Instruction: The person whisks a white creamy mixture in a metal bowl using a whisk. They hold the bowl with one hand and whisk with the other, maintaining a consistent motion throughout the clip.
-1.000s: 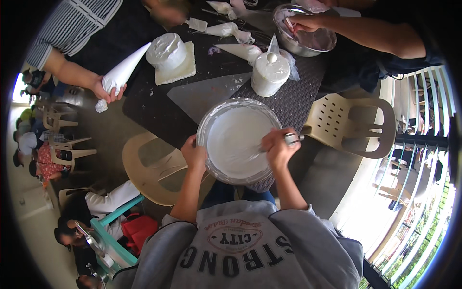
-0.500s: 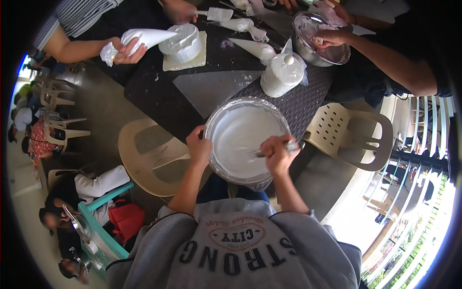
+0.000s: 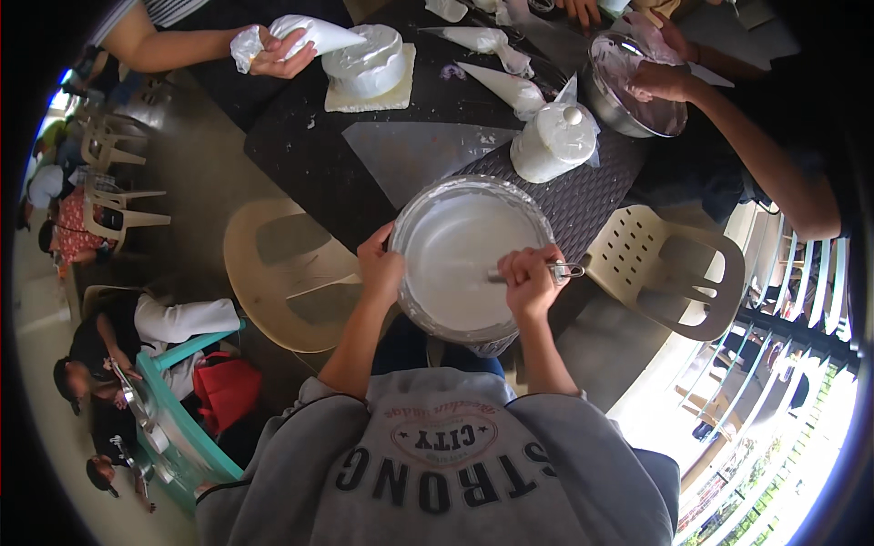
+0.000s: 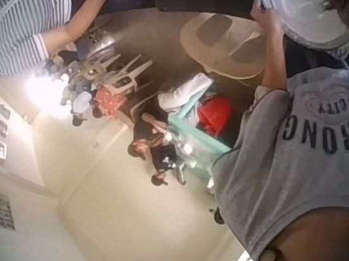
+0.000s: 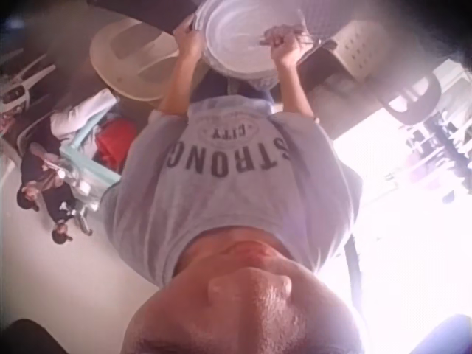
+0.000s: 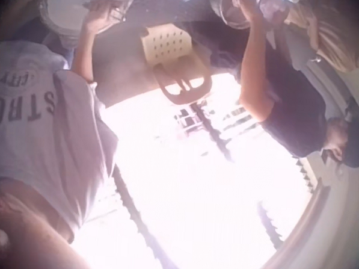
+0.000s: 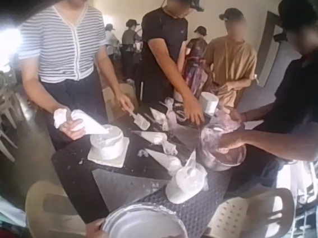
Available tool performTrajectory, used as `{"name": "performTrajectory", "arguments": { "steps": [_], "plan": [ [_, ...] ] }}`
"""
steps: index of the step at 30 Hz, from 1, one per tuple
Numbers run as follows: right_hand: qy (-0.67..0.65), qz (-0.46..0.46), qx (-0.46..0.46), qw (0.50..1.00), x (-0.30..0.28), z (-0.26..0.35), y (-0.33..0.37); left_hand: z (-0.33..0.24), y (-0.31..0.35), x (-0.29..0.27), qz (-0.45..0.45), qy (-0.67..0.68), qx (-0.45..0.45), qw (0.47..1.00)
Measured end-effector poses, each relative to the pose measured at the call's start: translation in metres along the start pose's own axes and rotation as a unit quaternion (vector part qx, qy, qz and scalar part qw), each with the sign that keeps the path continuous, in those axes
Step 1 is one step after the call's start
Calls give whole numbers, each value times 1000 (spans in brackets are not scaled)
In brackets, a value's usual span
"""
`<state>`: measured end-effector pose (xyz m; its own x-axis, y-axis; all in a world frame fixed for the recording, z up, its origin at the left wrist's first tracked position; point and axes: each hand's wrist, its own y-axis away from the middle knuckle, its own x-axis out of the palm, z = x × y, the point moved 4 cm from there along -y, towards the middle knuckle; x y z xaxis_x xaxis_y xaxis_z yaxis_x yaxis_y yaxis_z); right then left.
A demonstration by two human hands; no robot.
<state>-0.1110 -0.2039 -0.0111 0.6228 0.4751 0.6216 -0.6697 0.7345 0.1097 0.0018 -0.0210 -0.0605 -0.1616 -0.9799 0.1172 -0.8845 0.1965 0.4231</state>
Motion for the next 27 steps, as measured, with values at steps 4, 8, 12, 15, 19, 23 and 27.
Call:
{"name": "performTrajectory", "arguments": {
  "steps": [4,8,12,15,19,23,27],
  "plan": [
    [91,-87,-143,982,-46,38,-57,-6,2,-2,10,-5,17,1000],
    [-29,-89,-27,995,-36,-9,2,4,1,-7,1,-64,-6,998],
    [85,-97,-167,978,-42,35,-37,0,7,0,8,9,19,1000],
    [16,-97,-176,979,-11,6,-4,3,4,3,-1,13,32,999],
    [191,-111,-134,966,-24,45,-30,-3,10,-2,-10,-11,3,1000],
    [-27,-120,-147,982,-5,-5,0,8,-3,-1,2,-9,57,998],
    [153,-186,-146,959,-25,32,-28,-9,3,7,15,19,23,999]
  ]
}}
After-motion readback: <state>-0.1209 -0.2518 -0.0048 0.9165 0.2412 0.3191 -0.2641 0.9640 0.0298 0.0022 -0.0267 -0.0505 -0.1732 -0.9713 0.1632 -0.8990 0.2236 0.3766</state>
